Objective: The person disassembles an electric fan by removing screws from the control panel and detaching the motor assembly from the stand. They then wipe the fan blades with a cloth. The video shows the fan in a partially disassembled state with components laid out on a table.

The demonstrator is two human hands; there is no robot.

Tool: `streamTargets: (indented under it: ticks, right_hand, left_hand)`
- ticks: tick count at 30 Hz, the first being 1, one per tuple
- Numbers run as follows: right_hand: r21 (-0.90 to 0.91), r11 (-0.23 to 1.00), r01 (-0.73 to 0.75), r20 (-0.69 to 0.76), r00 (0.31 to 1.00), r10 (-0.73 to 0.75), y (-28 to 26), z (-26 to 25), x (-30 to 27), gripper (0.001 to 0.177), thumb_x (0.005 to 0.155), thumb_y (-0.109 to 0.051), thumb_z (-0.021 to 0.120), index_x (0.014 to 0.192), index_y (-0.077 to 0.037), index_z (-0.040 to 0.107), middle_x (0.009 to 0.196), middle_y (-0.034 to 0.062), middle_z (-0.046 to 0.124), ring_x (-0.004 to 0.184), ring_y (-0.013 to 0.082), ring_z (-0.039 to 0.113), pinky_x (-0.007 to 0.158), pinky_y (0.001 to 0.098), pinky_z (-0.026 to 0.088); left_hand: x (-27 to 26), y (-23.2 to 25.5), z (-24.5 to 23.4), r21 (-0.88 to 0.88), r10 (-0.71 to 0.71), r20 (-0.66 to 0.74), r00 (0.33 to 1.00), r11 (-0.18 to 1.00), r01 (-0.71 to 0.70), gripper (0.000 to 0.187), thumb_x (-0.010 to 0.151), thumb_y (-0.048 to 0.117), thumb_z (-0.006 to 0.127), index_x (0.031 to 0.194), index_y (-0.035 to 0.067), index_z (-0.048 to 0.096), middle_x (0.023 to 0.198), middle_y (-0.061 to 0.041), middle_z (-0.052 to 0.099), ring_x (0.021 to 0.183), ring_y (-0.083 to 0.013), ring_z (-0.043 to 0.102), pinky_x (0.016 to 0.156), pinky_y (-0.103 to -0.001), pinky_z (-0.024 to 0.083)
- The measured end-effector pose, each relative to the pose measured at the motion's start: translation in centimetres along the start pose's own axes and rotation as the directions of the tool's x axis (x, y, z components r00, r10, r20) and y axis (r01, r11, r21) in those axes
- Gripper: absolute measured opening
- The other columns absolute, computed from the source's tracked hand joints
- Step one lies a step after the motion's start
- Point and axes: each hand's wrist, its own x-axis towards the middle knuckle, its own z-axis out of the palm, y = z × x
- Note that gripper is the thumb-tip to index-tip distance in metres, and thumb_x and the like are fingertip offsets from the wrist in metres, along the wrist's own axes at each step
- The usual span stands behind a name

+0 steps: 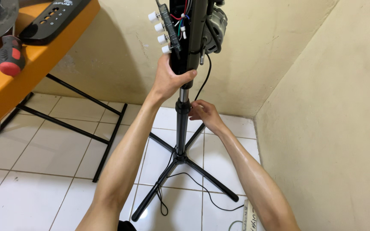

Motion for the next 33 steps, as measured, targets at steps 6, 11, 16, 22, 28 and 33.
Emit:
streamTargets:
  ticks: [6, 11, 16, 22, 28, 33]
  right_hand:
    - [-0.114, 0.972, 0.205, 0.116, 0.975, -0.192, -0.2, 0.1, 0.0, 0.055, 0.09, -0.039, 0.074, 0.122, 0.003, 0.057, 0.105, 0.0168, 0.072, 0.1, 0.0273, 0.068, 0.088, 0.042, 0.057]
    - [-0.001, 1.0, 0.006, 0.049, 0.999, -0.006, -0.3, 0.3, -0.1, 0.058, 0.103, -0.053, 0.044, 0.12, -0.003, 0.069, 0.106, 0.0109, 0.078, 0.1, 0.0217, 0.076, 0.088, 0.0369, 0.061]
    - [-0.225, 0.967, 0.116, 0.088, 0.991, -0.099, -0.6, 0.2, -0.1, 0.056, 0.095, -0.049, 0.061, 0.119, 0.002, 0.065, 0.109, 0.0162, 0.075, 0.102, 0.0264, 0.074, 0.089, 0.0392, 0.06]
    - [-0.163, 0.986, 0.026, 0.079, 0.997, -0.014, -0.4, -0.3, 0.7, 0.057, 0.102, -0.051, 0.044, 0.117, -0.003, 0.071, 0.11, 0.0124, 0.077, 0.098, 0.0217, 0.075, 0.083, 0.0349, 0.06]
    - [-0.199, 0.98, 0.032, 0.081, 0.997, -0.016, 0.3, 0.3, 0.5, 0.058, 0.105, -0.049, 0.045, 0.11, 0.002, 0.071, 0.1, 0.0166, 0.079, 0.091, 0.0239, 0.078, 0.084, 0.0355, 0.061]
    - [-0.192, 0.981, -0.025, 0.065, 0.997, 0.038, 0.1, 0.7, 0.1, 0.056, 0.104, -0.048, 0.041, 0.111, -0.001, 0.071, 0.101, 0.0118, 0.079, 0.082, 0.0221, 0.076, 0.076, 0.0352, 0.061]
  left_hand:
    - [0.6, 0.5, 0.1, -0.004, 0.0, -0.002, 1.0, 1.0, 0.0, 0.058, 0.077, 0.027, 0.084, 0.121, 0.0, 0.057, 0.1, -0.002, 0.066, 0.089, -0.0111, 0.063, 0.083, -0.028, 0.055]
    - [1.1, 0.0, -0.3, 0.131, 0.031, -0.045, 0.998, 0.991, -0.025, 0.058, 0.079, 0.027, 0.088, 0.12, -0.001, 0.058, 0.103, -0.005, 0.066, 0.095, -0.0128, 0.063, 0.087, -0.03, 0.056]
    - [1.5, -0.1, -0.3, 0.035, 0.048, -0.035, 0.998, 0.998, -0.047, 0.065, 0.077, 0.028, 0.085, 0.128, -0.001, 0.055, 0.105, -0.005, 0.065, 0.096, -0.0137, 0.063, 0.09, -0.031, 0.056]
    - [1.8, 0.2, -0.7, 0.098, 0.044, -0.069, 0.997, 0.994, -0.037, 0.066, 0.078, 0.029, 0.085, 0.128, 0.0, 0.056, 0.108, -0.005, 0.067, 0.101, -0.0146, 0.065, 0.095, -0.032, 0.056]
    - [1.5, 1.0, -0.6, 0.081, 0.089, -0.067, 0.994, 0.993, -0.083, 0.064, 0.08, 0.027, 0.085, 0.13, -0.001, 0.056, 0.11, -0.005, 0.065, 0.103, -0.0154, 0.063, 0.097, -0.033, 0.054]
    - [1.8, 1.8, -0.8, 0.064, 0.055, -0.079, 0.995, 0.997, -0.05, 0.063, 0.078, 0.027, 0.084, 0.129, 0.001, 0.057, 0.108, -0.004, 0.067, 0.1, -0.0145, 0.064, 0.095, -0.032, 0.055]
